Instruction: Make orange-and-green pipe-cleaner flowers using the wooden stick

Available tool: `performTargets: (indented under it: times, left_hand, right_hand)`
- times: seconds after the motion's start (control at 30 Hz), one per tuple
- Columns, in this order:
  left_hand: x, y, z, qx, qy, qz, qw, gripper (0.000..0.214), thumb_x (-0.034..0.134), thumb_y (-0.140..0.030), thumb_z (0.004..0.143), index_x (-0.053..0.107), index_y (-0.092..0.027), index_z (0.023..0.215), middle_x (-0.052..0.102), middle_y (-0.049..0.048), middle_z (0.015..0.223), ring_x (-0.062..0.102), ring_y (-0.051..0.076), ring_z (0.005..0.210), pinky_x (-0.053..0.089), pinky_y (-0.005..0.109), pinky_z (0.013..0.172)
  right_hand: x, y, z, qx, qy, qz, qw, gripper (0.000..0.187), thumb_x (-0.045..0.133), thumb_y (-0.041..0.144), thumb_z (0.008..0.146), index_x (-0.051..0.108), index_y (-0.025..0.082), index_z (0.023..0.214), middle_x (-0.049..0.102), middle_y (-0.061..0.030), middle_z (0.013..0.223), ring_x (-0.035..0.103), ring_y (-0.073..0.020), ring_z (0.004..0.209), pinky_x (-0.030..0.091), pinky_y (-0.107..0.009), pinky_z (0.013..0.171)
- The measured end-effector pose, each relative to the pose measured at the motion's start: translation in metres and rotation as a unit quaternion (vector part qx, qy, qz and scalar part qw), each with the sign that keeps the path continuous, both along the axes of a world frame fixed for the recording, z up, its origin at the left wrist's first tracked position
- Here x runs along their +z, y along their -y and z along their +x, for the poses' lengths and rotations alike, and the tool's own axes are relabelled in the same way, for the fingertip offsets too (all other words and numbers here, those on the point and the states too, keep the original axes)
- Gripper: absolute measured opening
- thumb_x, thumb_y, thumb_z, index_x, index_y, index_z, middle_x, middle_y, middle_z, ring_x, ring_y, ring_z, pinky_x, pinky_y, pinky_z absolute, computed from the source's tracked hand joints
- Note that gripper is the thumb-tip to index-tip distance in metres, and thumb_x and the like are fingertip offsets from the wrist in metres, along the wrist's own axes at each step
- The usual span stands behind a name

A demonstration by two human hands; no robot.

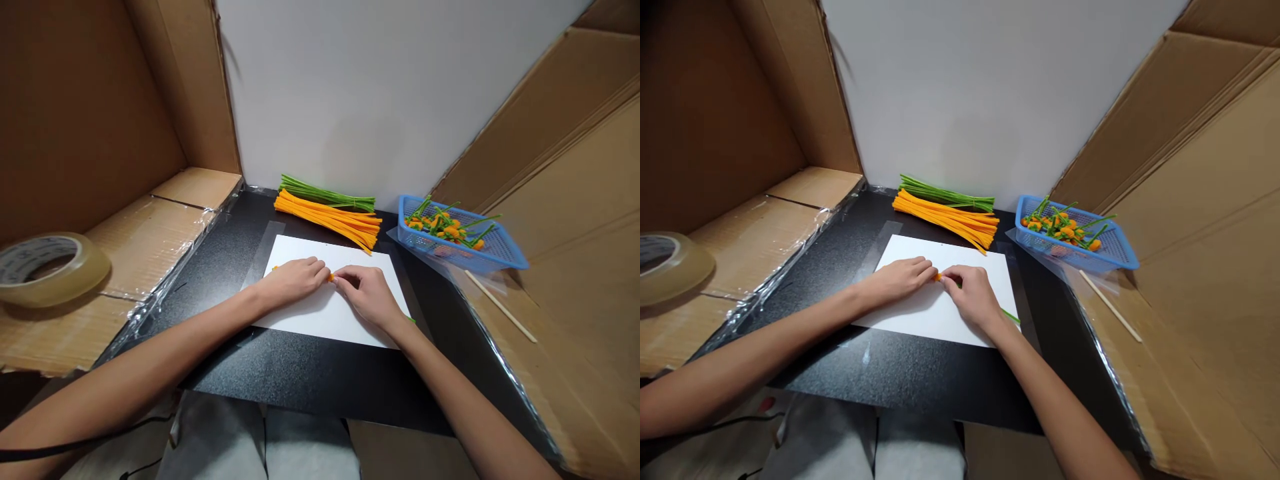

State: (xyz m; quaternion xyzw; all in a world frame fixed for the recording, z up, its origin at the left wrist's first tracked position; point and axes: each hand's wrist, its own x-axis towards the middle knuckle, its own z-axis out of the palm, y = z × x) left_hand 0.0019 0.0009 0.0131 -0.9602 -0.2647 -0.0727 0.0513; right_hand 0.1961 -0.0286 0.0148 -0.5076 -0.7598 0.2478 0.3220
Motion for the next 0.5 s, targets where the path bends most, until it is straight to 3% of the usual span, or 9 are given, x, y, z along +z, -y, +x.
performTargets:
  times: [0.13, 0.27, 0.4, 0.5]
  left_hand:
    - [0.000, -0.009, -0.006, 0.000, 0.028, -0.015, 1.000, 0.018, 0.044, -0.022, 0.100, 0.056, -0.011, 0.108, 0.064, 0.0106, 0.097, 0.060, 0.022, 0.091, 0.047, 0.032, 0.077]
    - [0.004, -0.033, -0.037, 0.048, 0.111, -0.054, 0.991, 0.046, 0.059, -0.039, 0.093, 0.049, -0.012, 0.128, 0.065, 0.0111, 0.107, 0.061, 0.023, 0.097, 0.047, 0.032, 0.080]
    - [0.001, -0.056, -0.068, 0.064, 0.163, -0.103, 0.979, 0.039, 0.063, -0.046, 0.088, 0.060, -0.016, 0.114, 0.064, 0.0073, 0.103, 0.060, 0.020, 0.093, 0.045, 0.028, 0.077]
    - [-0.006, -0.062, -0.071, 0.066, 0.188, -0.124, 0.972, 0.028, 0.056, -0.041, 0.093, 0.066, -0.017, 0.104, 0.064, 0.0063, 0.097, 0.059, 0.017, 0.088, 0.044, 0.025, 0.073]
  right_hand:
    - [0.001, -0.004, 0.004, -0.011, -0.003, -0.002, 1.000, 0.017, 0.058, 0.024, 0.085, 0.074, 0.018, 0.080, 0.075, -0.0045, 0.079, 0.065, -0.0186, 0.069, 0.048, -0.030, 0.069]
    - [0.003, -0.011, 0.020, -0.065, 0.002, -0.012, 0.998, 0.018, 0.058, 0.027, 0.083, 0.073, 0.017, 0.077, 0.072, -0.0044, 0.074, 0.062, -0.0186, 0.067, 0.046, -0.030, 0.066]
    - [0.003, -0.017, 0.031, -0.085, -0.006, -0.022, 0.996, 0.021, 0.056, 0.029, 0.083, 0.071, 0.016, 0.074, 0.068, -0.0036, 0.068, 0.058, -0.0175, 0.062, 0.042, -0.030, 0.062]
    - [0.001, -0.018, 0.033, -0.080, -0.010, -0.034, 0.996, 0.022, 0.056, 0.031, 0.082, 0.069, 0.016, 0.073, 0.066, -0.0031, 0.066, 0.056, -0.0163, 0.060, 0.040, -0.029, 0.060]
